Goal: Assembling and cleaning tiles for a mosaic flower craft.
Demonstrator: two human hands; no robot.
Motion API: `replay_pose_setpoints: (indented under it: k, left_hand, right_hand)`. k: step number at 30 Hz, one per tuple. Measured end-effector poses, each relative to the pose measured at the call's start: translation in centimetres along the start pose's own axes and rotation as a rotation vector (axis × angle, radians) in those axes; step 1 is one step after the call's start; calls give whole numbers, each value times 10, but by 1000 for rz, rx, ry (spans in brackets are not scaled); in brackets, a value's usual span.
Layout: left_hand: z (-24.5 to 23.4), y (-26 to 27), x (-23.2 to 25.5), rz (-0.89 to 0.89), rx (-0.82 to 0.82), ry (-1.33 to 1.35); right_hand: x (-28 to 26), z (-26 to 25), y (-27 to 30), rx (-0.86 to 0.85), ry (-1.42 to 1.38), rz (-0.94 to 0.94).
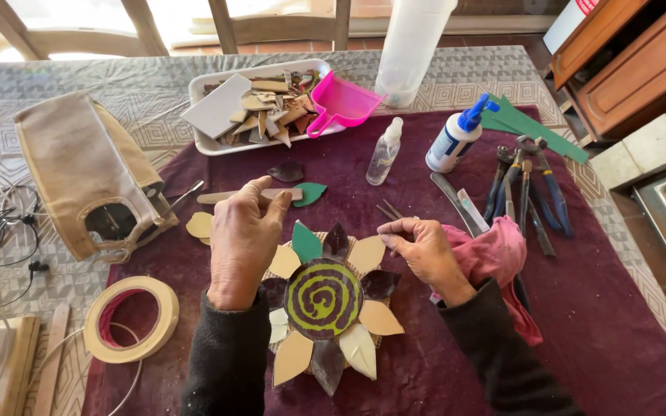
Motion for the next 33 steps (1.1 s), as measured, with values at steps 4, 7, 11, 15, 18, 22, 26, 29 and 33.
replay_pose_setpoints:
  k: [4, 7, 11, 15, 18, 22, 26, 29, 33]
  left_hand:
    - [4, 2, -1, -20, -38, 6]
    - [10, 3, -1, -25, -69, 32]
    - [13, 3, 1, -12, -87, 38]
    - [16, 5, -1, -48, -112, 43]
    - [19, 4, -2, -15, -98, 50]
    - [20, 6, 0, 17, -102, 65]
    - [20, 6, 1, 24, -96, 37]
    - [23, 7, -2, 45, -86, 45]
    - [22, 5, -2, 53, -80, 75]
  right_hand:
    - [6, 4, 1, 20, 13, 13]
    - [0, 4, 5, -1, -8, 51]
    - [-9, 7, 9, -45, 53, -53]
    - [-26, 9, 13, -79, 125, -102]
    - [-20, 11, 13, -54, 188, -141]
    - [-24, 12, 17, -31, 258, -208]
    - [-30, 13, 17, -35, 302, -371]
    - [-38, 12, 17, -19, 316, -376]
    - [-68, -9, 32, 5, 427, -324]
Point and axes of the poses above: each hand's wrist, its own y-axis away from the middle knuckle, its own z-axis out of the palm, x = y × z, the point moved 3 cm from there along -y, towards the middle knuckle, and after that the axes turned 11 degrees about x, right-handed, at the moved point
